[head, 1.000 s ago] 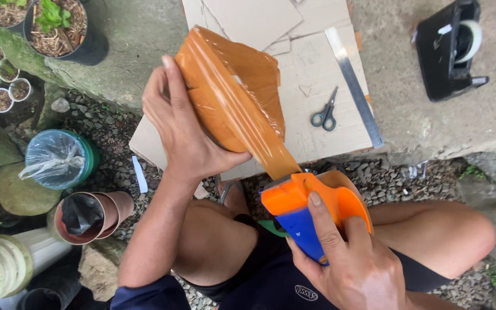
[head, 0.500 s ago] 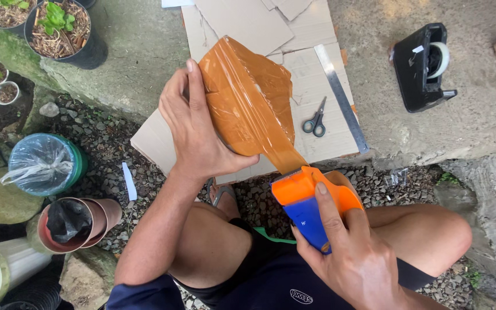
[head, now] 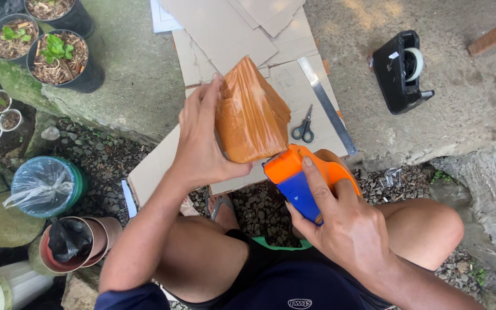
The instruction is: The person cuts a triangular piece of cardboard with scissors, then uses a tape dispenser to apply orange packing tape along the edges and seams. The person folds and presses the taped cardboard into a triangular prism shape, smoothing the tape to secure the structure.
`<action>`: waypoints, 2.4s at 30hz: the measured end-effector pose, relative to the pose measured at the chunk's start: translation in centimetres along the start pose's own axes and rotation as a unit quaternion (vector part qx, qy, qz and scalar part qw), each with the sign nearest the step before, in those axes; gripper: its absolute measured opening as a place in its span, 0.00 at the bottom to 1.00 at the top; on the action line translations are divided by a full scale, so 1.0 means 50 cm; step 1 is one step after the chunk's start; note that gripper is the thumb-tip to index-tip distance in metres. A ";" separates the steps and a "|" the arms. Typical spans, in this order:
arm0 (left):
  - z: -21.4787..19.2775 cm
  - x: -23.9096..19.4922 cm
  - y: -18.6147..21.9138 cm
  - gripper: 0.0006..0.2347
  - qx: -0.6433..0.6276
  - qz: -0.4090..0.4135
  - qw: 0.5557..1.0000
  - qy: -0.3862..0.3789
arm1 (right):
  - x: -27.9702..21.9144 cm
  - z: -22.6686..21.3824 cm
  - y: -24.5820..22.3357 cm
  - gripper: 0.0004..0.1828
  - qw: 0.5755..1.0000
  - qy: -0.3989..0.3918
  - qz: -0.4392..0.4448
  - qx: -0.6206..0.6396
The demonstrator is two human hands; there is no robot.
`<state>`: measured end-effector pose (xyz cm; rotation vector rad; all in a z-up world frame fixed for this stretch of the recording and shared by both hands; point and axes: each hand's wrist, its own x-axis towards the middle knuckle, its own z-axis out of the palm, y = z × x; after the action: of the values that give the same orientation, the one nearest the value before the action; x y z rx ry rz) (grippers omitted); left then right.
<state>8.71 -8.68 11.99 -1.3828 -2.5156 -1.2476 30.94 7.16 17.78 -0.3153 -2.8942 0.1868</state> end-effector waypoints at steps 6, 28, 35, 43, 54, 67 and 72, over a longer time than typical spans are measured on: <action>0.041 0.068 -0.093 0.55 -0.166 -0.164 0.935 -0.266 | 0.041 0.028 0.006 0.45 0.997 -0.030 0.025 0.060; 0.173 0.160 -0.347 0.41 -0.154 -0.348 0.813 -0.440 | 0.437 0.219 0.117 0.43 0.902 -0.408 0.123 0.067; 0.221 0.093 -0.146 0.72 0.181 -0.202 0.916 -0.296 | 0.444 0.231 0.112 0.42 0.896 -0.420 0.135 0.042; 0.263 0.048 -0.158 0.63 0.233 -0.203 0.931 -0.192 | 0.388 0.228 0.114 0.52 0.920 -0.359 0.130 0.087; 0.274 0.036 -0.157 0.61 0.273 -0.209 0.923 -0.171 | 0.233 0.117 0.106 0.47 0.933 -0.312 0.110 0.141; 0.283 0.037 -0.167 0.58 0.286 -0.192 0.918 -0.198 | 0.113 0.108 0.123 0.49 0.907 -0.357 0.170 0.147; 0.287 0.032 -0.175 0.60 0.281 -0.186 0.924 -0.181 | 0.115 0.138 0.132 0.49 0.913 -0.346 0.152 0.154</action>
<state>6.43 -0.82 -2.80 -1.0970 -3.1288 -0.2118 25.16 14.14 11.30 -0.7746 -3.3873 0.9783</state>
